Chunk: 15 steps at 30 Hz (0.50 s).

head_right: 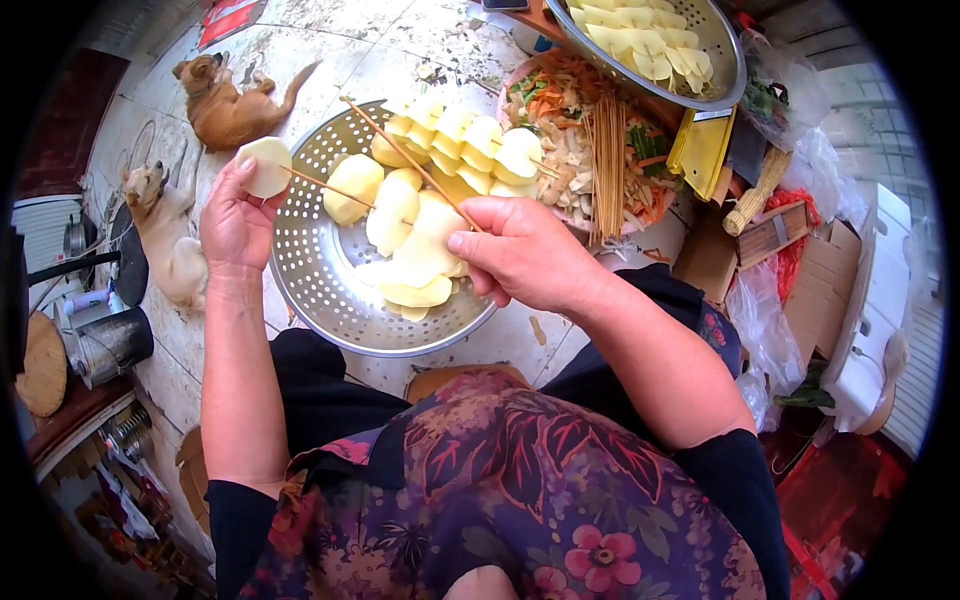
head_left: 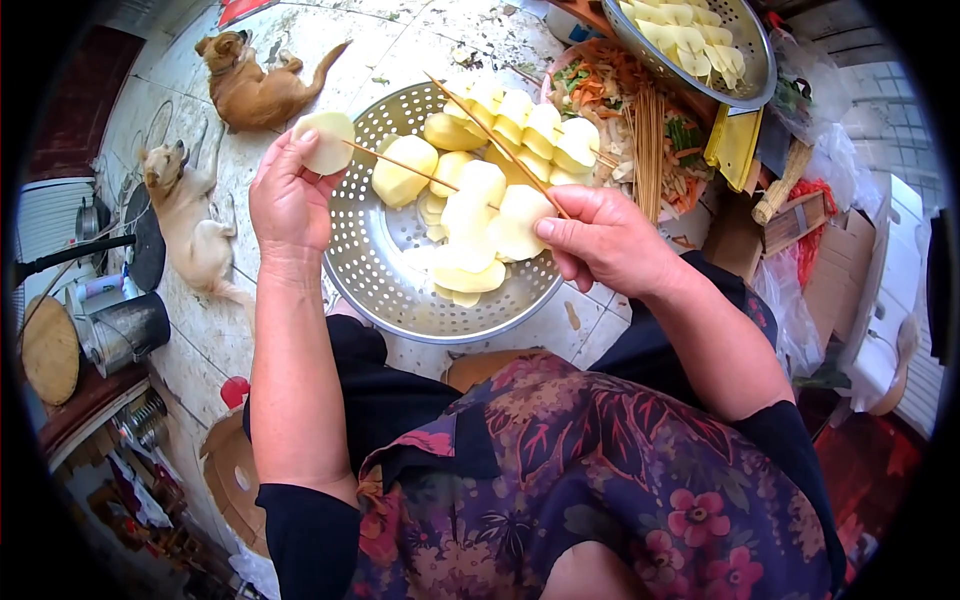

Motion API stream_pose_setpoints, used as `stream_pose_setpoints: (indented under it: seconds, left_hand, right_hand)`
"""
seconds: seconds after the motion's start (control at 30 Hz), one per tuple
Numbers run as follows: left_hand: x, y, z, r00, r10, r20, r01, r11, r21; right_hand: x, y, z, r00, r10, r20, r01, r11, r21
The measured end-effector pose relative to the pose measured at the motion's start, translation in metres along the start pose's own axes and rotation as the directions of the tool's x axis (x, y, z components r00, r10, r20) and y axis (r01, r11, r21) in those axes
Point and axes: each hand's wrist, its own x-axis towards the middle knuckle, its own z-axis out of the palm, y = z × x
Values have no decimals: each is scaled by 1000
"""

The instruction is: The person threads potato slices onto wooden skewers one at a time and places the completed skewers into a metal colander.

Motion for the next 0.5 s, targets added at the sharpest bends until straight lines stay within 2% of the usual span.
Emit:
stream_pose_setpoints:
  seconds: [0.2,0.43,0.5]
  left_hand:
    - [-14,0,17,991,-126,47,126,992,2]
    - [-14,-5,19,996,-91,14,92,991,-96]
    - [-14,-6,17,996,-85,-38,81,993,-88]
  right_hand:
    - [1,-2,-3,1000,-4,3,4,1000,-3]
    - [1,1,-1,1000,-14,19,14,1000,-11]
    - [1,1,-1,1000,-16,21,16,1000,-12]
